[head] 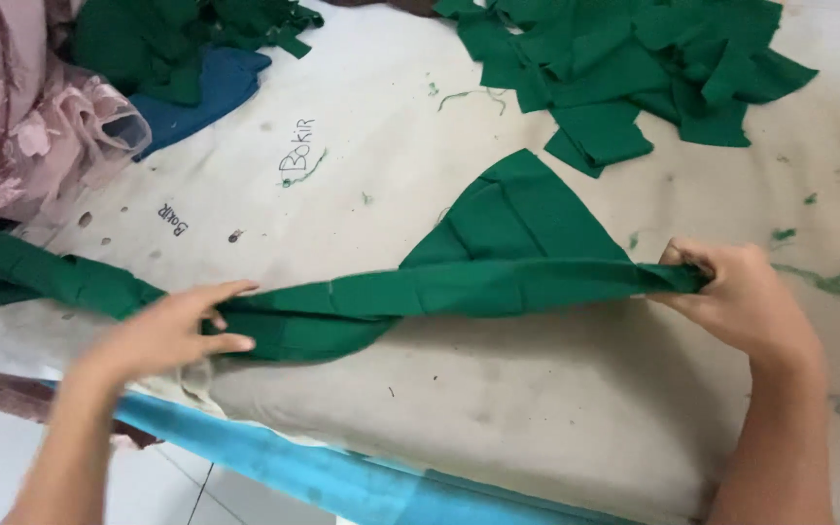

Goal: Trimming excess material and threads from green fabric pieces using thread snips on a cutting table.

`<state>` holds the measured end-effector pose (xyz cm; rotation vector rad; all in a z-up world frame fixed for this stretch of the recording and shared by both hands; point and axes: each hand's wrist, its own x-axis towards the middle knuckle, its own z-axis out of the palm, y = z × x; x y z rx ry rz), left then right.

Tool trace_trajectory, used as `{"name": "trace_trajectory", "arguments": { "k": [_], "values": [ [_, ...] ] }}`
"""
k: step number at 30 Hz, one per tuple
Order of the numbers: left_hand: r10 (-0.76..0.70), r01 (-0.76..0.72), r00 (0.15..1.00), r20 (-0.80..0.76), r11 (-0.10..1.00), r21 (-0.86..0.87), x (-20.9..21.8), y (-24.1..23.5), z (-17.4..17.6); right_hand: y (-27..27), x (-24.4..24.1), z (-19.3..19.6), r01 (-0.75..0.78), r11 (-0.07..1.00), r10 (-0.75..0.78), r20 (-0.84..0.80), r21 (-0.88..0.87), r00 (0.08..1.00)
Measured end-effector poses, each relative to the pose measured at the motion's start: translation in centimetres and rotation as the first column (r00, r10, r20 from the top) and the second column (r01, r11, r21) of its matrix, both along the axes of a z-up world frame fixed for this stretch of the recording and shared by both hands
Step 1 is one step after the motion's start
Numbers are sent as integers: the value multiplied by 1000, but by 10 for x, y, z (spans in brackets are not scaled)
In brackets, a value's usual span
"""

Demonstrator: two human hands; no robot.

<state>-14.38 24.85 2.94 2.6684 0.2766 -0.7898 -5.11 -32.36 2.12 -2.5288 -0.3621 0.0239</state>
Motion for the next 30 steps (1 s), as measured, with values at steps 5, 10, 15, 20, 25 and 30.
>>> {"name": "trace_trajectory", "arguments": {
  "k": [5,10,15,20,25,30],
  "values": [
    [-319,331,942,-107,822,463,46,24,-19,-9,2,-4,-8,999,-2,206,46,979],
    [-697,-164,187,693,673,721,34,52,-15,-17,3,-8,-13,997,-16,353,79,936],
    [-336,187,902,271,871,455,8,25,-8,-46,-3,7,-231,940,306,-316,253,898],
    [171,-181,908,-382,983,9,17,-50,75,-39,-4,11,-392,801,547,-287,454,786],
    [-166,199,895,414,979,-36,88,-93,57,41,1,-2,-18,990,32,-94,141,995],
    [-294,336,826,481,942,-2,198,-168,-26,63,23,-84,-12,998,23,169,-68,985]
  ]
}}
